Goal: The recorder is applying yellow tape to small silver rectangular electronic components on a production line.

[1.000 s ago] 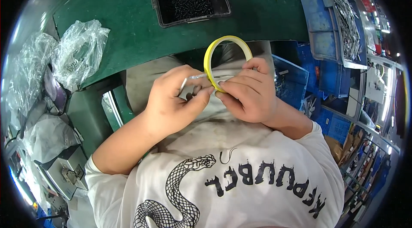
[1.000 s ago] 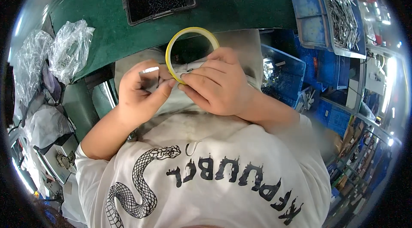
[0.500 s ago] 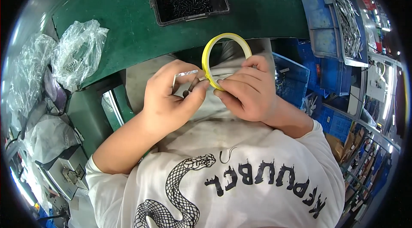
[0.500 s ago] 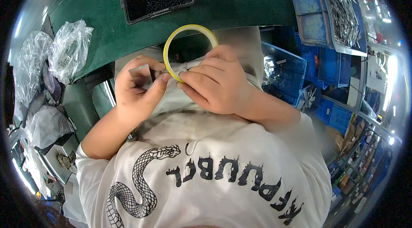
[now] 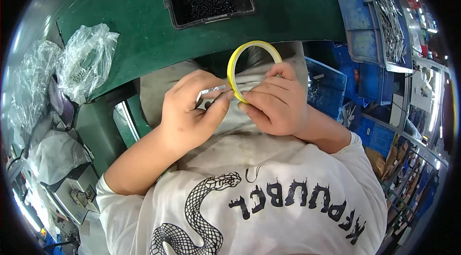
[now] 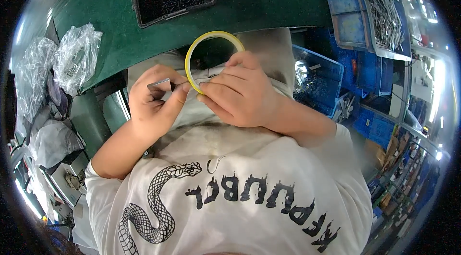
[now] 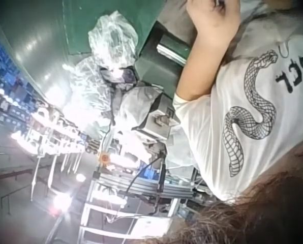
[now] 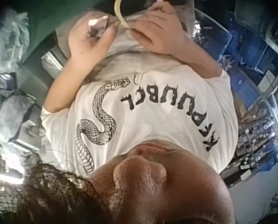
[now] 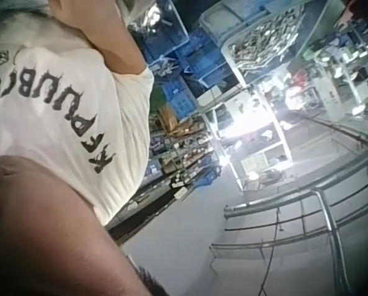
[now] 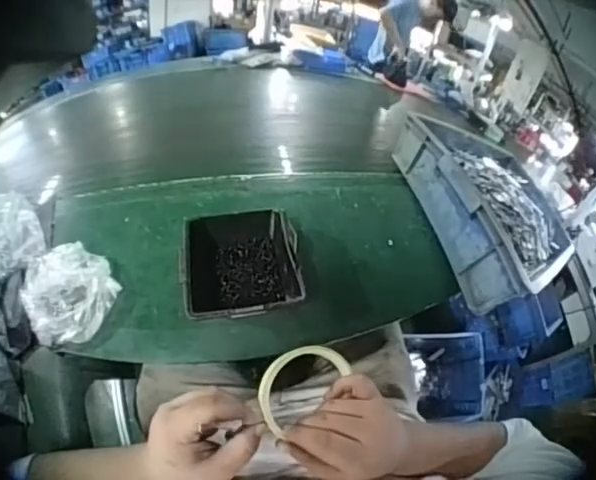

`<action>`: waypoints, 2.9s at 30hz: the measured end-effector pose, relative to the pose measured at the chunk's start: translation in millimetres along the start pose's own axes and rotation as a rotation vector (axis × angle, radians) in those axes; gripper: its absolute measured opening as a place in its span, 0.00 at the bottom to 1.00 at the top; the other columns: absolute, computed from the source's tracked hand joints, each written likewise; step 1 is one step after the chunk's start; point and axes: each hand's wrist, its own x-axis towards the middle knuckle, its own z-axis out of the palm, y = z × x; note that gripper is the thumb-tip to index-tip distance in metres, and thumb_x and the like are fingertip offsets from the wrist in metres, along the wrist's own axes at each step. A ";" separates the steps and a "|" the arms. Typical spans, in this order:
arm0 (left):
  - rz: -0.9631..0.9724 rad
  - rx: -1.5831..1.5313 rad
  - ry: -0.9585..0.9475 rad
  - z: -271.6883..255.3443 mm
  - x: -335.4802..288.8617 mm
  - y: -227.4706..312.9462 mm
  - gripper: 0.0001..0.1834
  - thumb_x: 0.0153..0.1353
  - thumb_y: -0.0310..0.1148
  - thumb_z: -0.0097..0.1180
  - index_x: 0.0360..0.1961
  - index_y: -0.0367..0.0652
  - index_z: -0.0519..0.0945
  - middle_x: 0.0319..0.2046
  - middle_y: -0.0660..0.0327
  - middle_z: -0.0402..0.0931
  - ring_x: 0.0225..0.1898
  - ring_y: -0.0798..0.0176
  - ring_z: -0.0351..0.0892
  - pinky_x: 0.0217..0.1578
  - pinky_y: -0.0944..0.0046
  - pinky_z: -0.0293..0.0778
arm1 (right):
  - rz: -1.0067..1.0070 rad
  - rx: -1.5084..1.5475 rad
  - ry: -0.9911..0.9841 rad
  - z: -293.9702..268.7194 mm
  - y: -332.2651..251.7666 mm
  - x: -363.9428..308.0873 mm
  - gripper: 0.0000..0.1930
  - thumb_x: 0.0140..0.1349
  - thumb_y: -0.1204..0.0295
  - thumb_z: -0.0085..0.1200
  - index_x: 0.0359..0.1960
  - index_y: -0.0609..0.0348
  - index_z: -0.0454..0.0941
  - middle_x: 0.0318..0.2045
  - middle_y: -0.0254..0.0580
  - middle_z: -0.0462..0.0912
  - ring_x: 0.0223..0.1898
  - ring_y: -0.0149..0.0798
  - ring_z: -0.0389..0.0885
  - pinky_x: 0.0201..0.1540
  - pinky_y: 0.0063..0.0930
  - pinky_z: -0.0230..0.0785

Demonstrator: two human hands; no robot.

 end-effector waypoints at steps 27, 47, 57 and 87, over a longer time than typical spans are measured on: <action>0.123 0.288 0.029 -7.3 11.4 2.7 0.11 0.45 0.21 0.66 0.31 0.39 0.79 0.25 0.56 0.79 0.26 0.53 0.79 0.28 0.60 0.75 | 0.009 -0.037 -0.033 4.7 0.8 0.5 0.12 0.49 0.74 0.67 0.35 0.59 0.78 0.25 0.35 0.82 0.22 0.36 0.76 0.37 0.36 0.65; 0.277 0.359 -0.056 -15.1 19.2 -5.4 0.13 0.37 0.22 0.64 0.27 0.41 0.74 0.20 0.59 0.74 0.21 0.55 0.75 0.22 0.61 0.72 | -0.036 0.015 -0.042 8.2 2.6 3.8 0.16 0.47 0.74 0.67 0.38 0.59 0.79 0.28 0.34 0.83 0.24 0.35 0.77 0.35 0.34 0.65; 0.092 0.222 -0.178 -5.4 7.4 -2.2 0.11 0.40 0.23 0.61 0.28 0.40 0.75 0.23 0.57 0.75 0.24 0.52 0.77 0.25 0.58 0.74 | 0.198 -0.047 -0.150 7.8 0.9 4.3 0.16 0.49 0.75 0.64 0.41 0.56 0.80 0.29 0.30 0.83 0.25 0.33 0.77 0.37 0.31 0.65; -0.372 0.058 -0.195 -0.4 4.4 3.4 0.07 0.65 0.28 0.54 0.33 0.38 0.70 0.21 0.48 0.72 0.20 0.47 0.70 0.23 0.58 0.67 | 0.414 0.222 -0.177 -5.9 4.6 8.4 0.03 0.58 0.74 0.61 0.32 0.58 0.80 0.19 0.32 0.78 0.20 0.36 0.76 0.33 0.30 0.63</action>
